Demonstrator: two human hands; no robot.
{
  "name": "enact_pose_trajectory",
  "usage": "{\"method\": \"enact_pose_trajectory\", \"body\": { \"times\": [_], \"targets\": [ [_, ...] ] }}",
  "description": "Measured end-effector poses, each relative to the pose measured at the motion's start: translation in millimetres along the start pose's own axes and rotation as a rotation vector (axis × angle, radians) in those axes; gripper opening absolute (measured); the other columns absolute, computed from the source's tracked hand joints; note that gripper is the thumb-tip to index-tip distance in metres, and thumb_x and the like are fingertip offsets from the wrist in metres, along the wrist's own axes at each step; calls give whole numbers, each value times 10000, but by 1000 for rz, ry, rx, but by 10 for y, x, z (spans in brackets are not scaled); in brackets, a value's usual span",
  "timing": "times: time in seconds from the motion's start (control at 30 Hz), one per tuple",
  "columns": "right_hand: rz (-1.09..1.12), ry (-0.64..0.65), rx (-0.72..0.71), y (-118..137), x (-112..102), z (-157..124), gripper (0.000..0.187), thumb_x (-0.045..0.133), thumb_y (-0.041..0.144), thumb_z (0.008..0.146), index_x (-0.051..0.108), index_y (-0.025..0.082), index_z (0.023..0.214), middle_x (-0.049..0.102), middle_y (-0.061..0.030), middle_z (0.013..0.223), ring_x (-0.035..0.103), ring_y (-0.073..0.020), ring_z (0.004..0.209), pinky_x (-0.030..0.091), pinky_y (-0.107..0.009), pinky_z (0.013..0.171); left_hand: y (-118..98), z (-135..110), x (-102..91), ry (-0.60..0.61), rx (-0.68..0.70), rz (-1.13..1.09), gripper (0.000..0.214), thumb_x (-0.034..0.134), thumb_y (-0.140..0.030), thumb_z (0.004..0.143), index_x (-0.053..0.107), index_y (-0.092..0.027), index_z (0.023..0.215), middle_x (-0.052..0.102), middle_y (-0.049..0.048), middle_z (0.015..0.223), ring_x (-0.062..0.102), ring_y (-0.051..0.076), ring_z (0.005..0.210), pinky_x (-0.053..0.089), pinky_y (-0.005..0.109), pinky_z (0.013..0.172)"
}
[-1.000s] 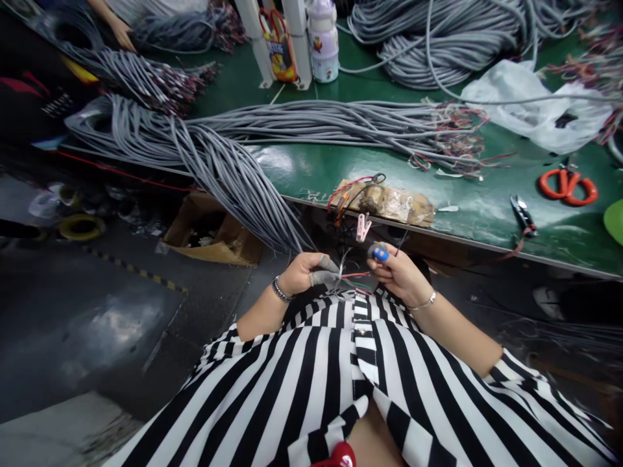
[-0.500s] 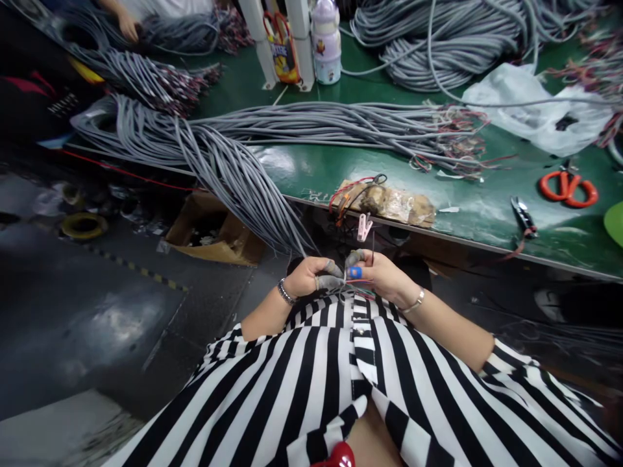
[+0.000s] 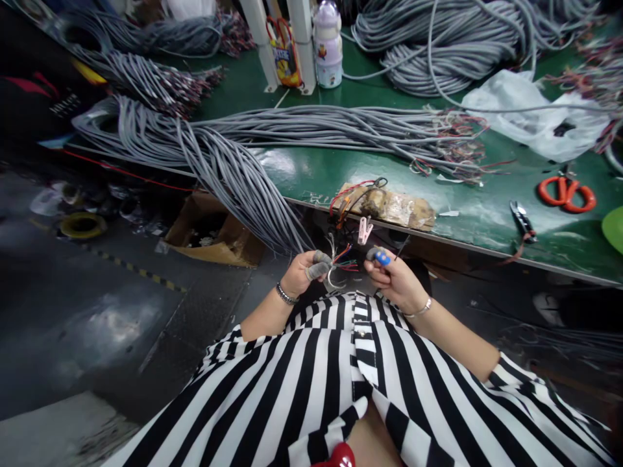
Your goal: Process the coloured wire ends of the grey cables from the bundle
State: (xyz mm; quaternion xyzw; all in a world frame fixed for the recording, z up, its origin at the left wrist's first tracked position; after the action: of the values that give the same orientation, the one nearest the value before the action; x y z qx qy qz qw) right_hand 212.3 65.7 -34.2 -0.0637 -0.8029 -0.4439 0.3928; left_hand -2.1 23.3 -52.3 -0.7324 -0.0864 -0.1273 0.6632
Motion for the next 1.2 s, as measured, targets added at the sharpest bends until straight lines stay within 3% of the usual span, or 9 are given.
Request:
{"method": "enact_pose_trajectory", "body": {
  "times": [0.17, 0.23, 0.33, 0.43, 0.53, 0.73, 0.87, 1.07, 1.2],
  "targets": [
    [-199, 145, -95, -75, 235, -73, 530, 809, 298, 681, 609, 292, 1172, 685, -49, 1174, 637, -126, 737, 530, -261, 646, 11, 7, 71, 55, -39, 16, 418, 798, -497, 685, 638, -112, 718, 594, -2, 538, 491, 69, 438, 392, 191, 446],
    [-380, 220, -178, -68, 310, -50, 475, 770, 326, 732, 621, 286, 1182, 675, -60, 1181, 647, -204, 981, 529, -366, 860, -7, 2, 116, 113, -36, 48, 432, 775, -507, 713, 616, -109, 661, 587, 4, 533, 502, 72, 450, 410, 195, 466],
    [-759, 247, -405, 5, 331, -9, 231, 704, 343, 802, 710, 244, 1010, 687, -84, 1059, 609, -238, 1027, 472, -416, 957, -58, -9, 148, 177, -24, 95, 469, 742, -523, 744, 579, -110, 595, 570, 7, 511, 505, 74, 442, 412, 193, 461],
    [-930, 254, -497, 66, 268, 1, 165, 664, 370, 838, 726, 226, 889, 666, -74, 895, 598, -207, 850, 492, -373, 834, -126, -11, 131, 223, -61, 168, 455, 721, -540, 756, 620, -107, 663, 564, -2, 503, 460, 62, 396, 360, 178, 402],
    [-812, 267, -298, 35, 187, 11, 287, 640, 465, 849, 654, 191, 766, 583, -19, 699, 509, -133, 626, 457, -282, 612, -208, 15, 127, 349, -51, 287, 418, 728, -514, 760, 691, -97, 762, 601, 15, 538, 480, 68, 423, 383, 180, 424],
    [-367, -143, -43, -16, -40, 164, 527, 769, 588, 669, 418, 200, 613, 293, 96, 486, 192, -35, 419, 148, -183, 379, -345, 113, 187, 507, 98, 478, 306, 760, -413, 756, 746, -111, 803, 720, 95, 732, 651, 159, 647, 522, 249, 636],
    [-184, -269, -37, 99, -215, 264, 544, 758, 634, 656, 432, 199, 629, 298, 100, 488, 127, -18, 394, 68, -173, 358, -441, 136, 180, 407, 196, 419, 265, 770, -385, 752, 747, -123, 785, 709, 83, 709, 647, 148, 621, 513, 237, 602],
    [-248, -20, 41, 126, -161, 365, 565, 608, 733, 735, 560, 172, 690, 340, 76, 470, 128, -33, 399, 79, -189, 358, -511, 249, 193, 170, 197, 328, 289, 804, -383, 710, 744, -118, 807, 708, 69, 723, 628, 135, 634, 506, 229, 595],
    [-329, -75, -85, 134, -17, 427, 507, 681, 670, 720, 586, 172, 722, 476, 38, 549, 210, -35, 412, 103, -193, 373, -430, 390, 245, 70, 156, 263, 347, 825, -426, 666, 727, -117, 789, 668, 28, 652, 547, 86, 542, 444, 193, 515]
  ]
}}
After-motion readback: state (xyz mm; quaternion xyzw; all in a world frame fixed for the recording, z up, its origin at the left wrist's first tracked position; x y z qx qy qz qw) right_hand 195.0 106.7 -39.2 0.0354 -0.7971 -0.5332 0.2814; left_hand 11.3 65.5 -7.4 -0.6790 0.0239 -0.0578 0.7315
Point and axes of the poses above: each hand's wrist, its own z-axis towards the middle knuckle, its own x-axis out of the palm, y = z × x, the point moved 2 cm from there along z, towards the middle knuckle
